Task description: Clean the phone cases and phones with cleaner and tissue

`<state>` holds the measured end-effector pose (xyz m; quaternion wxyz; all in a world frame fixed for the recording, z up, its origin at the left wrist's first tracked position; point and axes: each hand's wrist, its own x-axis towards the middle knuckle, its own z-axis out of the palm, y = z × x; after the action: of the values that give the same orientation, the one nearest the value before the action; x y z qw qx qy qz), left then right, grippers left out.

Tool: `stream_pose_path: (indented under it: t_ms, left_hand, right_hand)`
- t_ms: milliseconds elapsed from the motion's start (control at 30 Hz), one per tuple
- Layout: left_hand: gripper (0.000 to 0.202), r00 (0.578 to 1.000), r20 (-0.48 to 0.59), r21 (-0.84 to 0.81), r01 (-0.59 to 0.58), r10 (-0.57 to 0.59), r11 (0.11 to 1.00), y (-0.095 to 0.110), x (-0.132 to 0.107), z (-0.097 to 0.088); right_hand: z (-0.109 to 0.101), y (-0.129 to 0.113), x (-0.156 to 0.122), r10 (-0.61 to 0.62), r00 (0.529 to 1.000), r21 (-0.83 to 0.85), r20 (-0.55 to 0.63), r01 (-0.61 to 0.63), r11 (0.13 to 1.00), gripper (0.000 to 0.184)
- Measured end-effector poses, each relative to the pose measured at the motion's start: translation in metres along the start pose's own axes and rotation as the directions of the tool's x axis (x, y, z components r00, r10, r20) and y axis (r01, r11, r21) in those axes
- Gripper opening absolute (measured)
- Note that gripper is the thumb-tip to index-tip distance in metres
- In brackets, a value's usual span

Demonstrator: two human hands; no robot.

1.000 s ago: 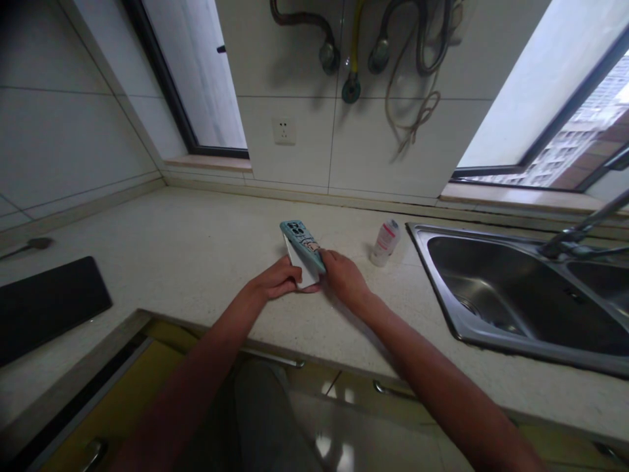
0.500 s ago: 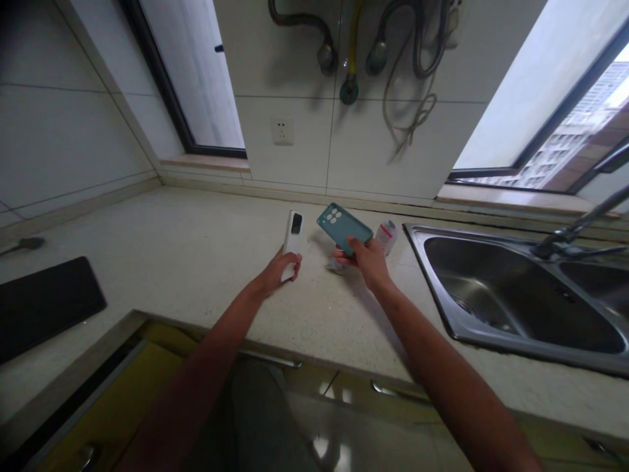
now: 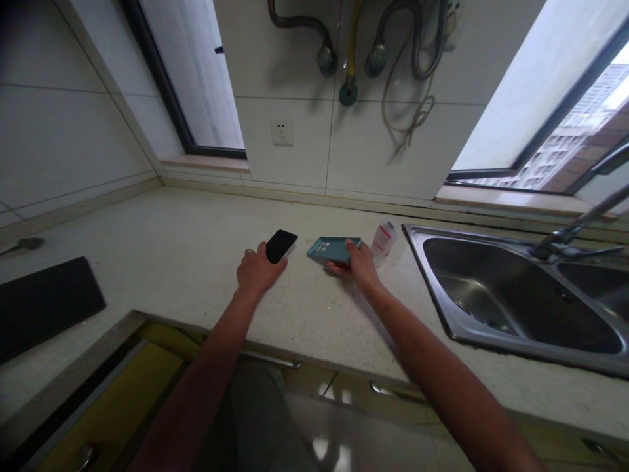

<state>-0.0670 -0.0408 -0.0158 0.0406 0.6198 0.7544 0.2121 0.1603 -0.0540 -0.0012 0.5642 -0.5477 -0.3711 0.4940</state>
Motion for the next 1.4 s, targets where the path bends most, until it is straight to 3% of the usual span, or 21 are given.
stream_pose_path:
  t_ms: [233, 400, 467, 600, 767, 867, 967, 1167, 1300, 1400]
  left_hand:
    - [0.07, 1.0, 0.016, 0.06, -0.005, 0.004, 0.998, -0.007, 0.003, 0.004]
    - [0.073, 1.0, 0.02, 0.083, 0.002, -0.004, 0.997, -0.008, 0.004, 0.004]
    - [0.073, 1.0, 0.019, 0.092, 0.0, -0.001, 0.996, -0.009, 0.004, 0.004]
    - [0.075, 1.0, 0.025, 0.097, -0.004, 0.001, 0.995, -0.008, 0.003, 0.003]
    - [0.079, 0.999, 0.041, 0.103, -0.01, 0.006, 0.995, -0.008, 0.002, 0.002]
    - [0.08, 0.998, 0.058, 0.11, -0.014, 0.008, 0.994, -0.008, 0.002, 0.002]
    - [0.081, 0.998, 0.066, 0.111, -0.014, 0.007, 0.994, -0.008, 0.002, 0.003]
    - [0.08, 0.999, 0.026, 0.137, -0.036, 0.032, 0.99, -0.005, -0.003, 0.003]
    - [0.074, 0.998, -0.007, 0.177, -0.055, 0.057, 0.983, -0.002, -0.009, 0.006]
    - [0.074, 0.998, -0.017, 0.203, -0.055, 0.06, 0.978, -0.001, -0.012, 0.008]
  right_hand:
    - [-0.004, -0.004, -0.001, -0.052, 0.998, -0.211, 0.019, 0.055, 0.976, 0.039]
    - [-0.011, -0.008, 0.001, -0.032, 0.999, -0.348, -0.012, 0.026, 0.937, 0.047]
    - [-0.012, -0.011, 0.001, -0.017, 1.0, -0.398, 0.026, 0.026, 0.917, 0.045]
    - [-0.011, -0.013, -0.004, 0.065, 0.988, -0.456, 0.141, 0.006, 0.89, 0.023]
    - [-0.006, -0.008, -0.011, 0.147, 0.951, -0.568, 0.273, 0.036, 0.822, 0.024]
    - [-0.005, -0.003, -0.014, 0.146, 0.952, -0.666, 0.268, 0.073, 0.742, 0.018]
    - [-0.006, 0.0, -0.012, 0.079, 0.961, -0.762, 0.265, 0.159, 0.628, 0.03]
    - [-0.019, -0.003, 0.0, -0.107, 0.961, -0.921, 0.255, 0.276, 0.275, 0.034]
    - [-0.027, -0.002, 0.007, -0.06, 0.951, -0.947, 0.302, 0.307, 0.094, 0.034]
    - [-0.027, 0.001, 0.008, -0.016, 0.942, -0.94, 0.336, 0.337, 0.048, 0.034]
